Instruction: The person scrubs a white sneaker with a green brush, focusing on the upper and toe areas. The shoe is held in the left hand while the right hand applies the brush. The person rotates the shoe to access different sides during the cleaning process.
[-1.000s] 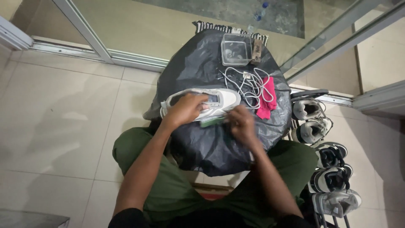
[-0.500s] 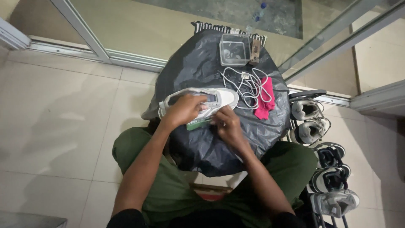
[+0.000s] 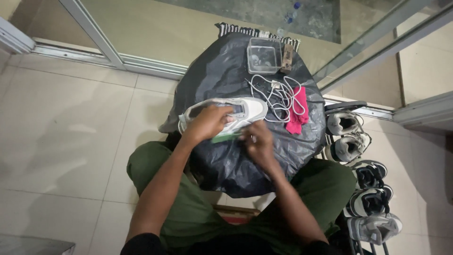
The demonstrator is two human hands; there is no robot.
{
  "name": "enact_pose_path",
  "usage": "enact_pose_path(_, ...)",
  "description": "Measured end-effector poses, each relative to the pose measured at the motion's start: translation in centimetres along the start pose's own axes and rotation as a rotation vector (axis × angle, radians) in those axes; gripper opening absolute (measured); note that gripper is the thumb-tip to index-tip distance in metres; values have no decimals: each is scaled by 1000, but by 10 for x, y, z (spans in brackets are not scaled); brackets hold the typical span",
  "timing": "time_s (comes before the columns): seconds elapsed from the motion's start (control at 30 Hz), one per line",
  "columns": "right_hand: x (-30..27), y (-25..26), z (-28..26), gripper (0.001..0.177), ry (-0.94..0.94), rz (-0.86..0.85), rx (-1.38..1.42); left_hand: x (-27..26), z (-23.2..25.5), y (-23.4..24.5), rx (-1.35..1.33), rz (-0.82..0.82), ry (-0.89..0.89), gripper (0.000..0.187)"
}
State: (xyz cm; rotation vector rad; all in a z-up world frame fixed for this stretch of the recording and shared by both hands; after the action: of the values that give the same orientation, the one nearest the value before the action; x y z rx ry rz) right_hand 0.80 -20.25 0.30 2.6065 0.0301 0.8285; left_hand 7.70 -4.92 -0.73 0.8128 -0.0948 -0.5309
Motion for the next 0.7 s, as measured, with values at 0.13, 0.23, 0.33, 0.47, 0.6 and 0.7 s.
enact_pose_path(0.13,1,-24,-28,16,107,-17,-92,-7,9,6,-29,-12,-13,38)
enact_pose_path(0.23,8,7,-21,23,92,-8,-168,-5,7,7,-25,-12,-23,36)
enact_pose_path(0.33,-5,50,28,22,31,4,-232,-6,4,2,-15,-4,-41,35)
enact_pose_path(0.47,-6,118,59,22,-204,172,-205,-13,11,11,-32,33,-92,34)
enact_pose_path(0.6,-11,144,78,21,-460,305,58,-19,16,13,-10,32,-123,35)
enact_pose_path(0.7,-21,144,82,16,-513,323,124,-29,29,23,40,37,-130,38)
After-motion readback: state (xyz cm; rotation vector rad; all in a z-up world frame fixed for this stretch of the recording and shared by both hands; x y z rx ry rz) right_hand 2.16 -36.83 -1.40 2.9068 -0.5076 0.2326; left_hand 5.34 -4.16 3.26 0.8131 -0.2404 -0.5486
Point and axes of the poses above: each hand's wrist, its own x-axis towards the middle knuckle, its own y-axis out of the back of the hand, z = x × y, the point moved 9 cm from there along x, towards the middle knuckle, and after that the axes turned 5 degrees about x, right-handed, at the moved point
